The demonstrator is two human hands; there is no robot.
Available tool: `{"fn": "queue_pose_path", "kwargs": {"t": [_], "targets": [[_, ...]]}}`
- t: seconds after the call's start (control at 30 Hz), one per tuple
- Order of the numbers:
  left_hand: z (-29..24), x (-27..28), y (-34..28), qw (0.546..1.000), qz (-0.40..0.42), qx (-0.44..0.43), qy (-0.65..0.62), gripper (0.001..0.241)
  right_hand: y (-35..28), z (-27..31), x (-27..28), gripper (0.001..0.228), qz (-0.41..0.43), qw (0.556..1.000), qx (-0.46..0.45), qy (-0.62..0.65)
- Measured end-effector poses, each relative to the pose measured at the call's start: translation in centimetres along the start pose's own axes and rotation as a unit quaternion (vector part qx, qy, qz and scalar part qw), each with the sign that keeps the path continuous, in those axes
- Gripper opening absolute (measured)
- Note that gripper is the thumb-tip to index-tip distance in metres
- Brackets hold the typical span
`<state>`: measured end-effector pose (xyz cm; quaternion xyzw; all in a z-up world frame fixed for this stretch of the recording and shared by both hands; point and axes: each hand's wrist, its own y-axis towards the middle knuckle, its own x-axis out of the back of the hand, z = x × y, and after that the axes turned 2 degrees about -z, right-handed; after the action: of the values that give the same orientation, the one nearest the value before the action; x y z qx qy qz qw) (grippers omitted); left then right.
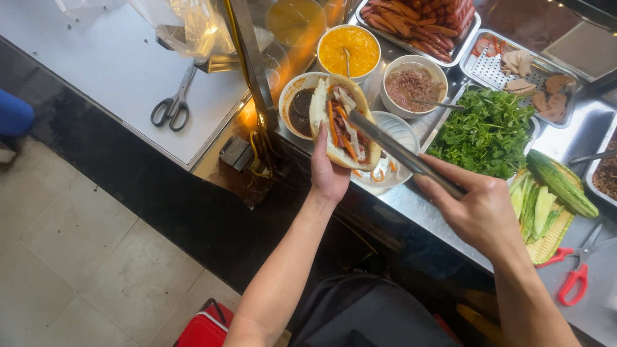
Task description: Preparing a Banh Mi sandwich by adding meat, vegetables, and sauce before pressing it.
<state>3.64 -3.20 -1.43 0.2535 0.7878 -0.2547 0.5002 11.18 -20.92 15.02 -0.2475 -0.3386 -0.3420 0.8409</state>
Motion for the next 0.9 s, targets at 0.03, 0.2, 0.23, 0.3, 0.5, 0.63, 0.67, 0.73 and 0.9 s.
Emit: {"fn": "queue_pose_path", "kwargs": {"t": [0.03,0.2,0.23,0.3,0.5,0.63,0.67,0.73,0.9], "targets": [[-0.6,-0.1,0.1,1.000,0.000,0.000,0.001,0.064,0.4,-0.7,0.1,0.043,0.001,1.000,0.000,0.001],[-2.7,0.7,-0.5,0.999,-0.022,-0.027,0.006,0.060,3.5,-4.1,-1.5,0.041,-0.003,0.996,-0.088,-0.010],[-3.2,1.1,-0.4,0.999,-0.023,-0.027,0.006,0.060,4.3,-6.4,-3.3,0.041,-0.002,0.996,-0.088,-0.010],[-4.3,1.8,0.1,0.993,-0.111,0.035,-0.035,0.071,6.0,-10.8,-6.8,0.040,-0.025,0.990,-0.030,-0.139],[-6.5,2.1,-2.1,0.993,-0.107,0.052,-0.014,0.067,8.2,-13.6,-9.9,0.050,-0.058,0.986,0.031,-0.153],[-8.0,2.3,-3.6,0.994,-0.097,0.056,-0.015,0.070,9.6,-14.7,-11.7,0.048,-0.066,0.973,0.086,-0.204],[-8.4,2.6,-3.9,0.995,-0.086,0.050,-0.010,0.074,9.6,-15.1,-11.7,0.052,-0.070,0.964,0.103,-0.235],[-9.1,3.1,-4.6,0.996,-0.075,0.041,-0.006,0.079,9.2,-14.0,-11.3,0.057,-0.074,0.953,0.122,-0.268],[-10.0,4.3,-5.9,0.998,-0.040,0.037,0.014,0.090,9.0,-6.8,-11.3,0.094,0.045,0.995,0.084,0.017]]}}
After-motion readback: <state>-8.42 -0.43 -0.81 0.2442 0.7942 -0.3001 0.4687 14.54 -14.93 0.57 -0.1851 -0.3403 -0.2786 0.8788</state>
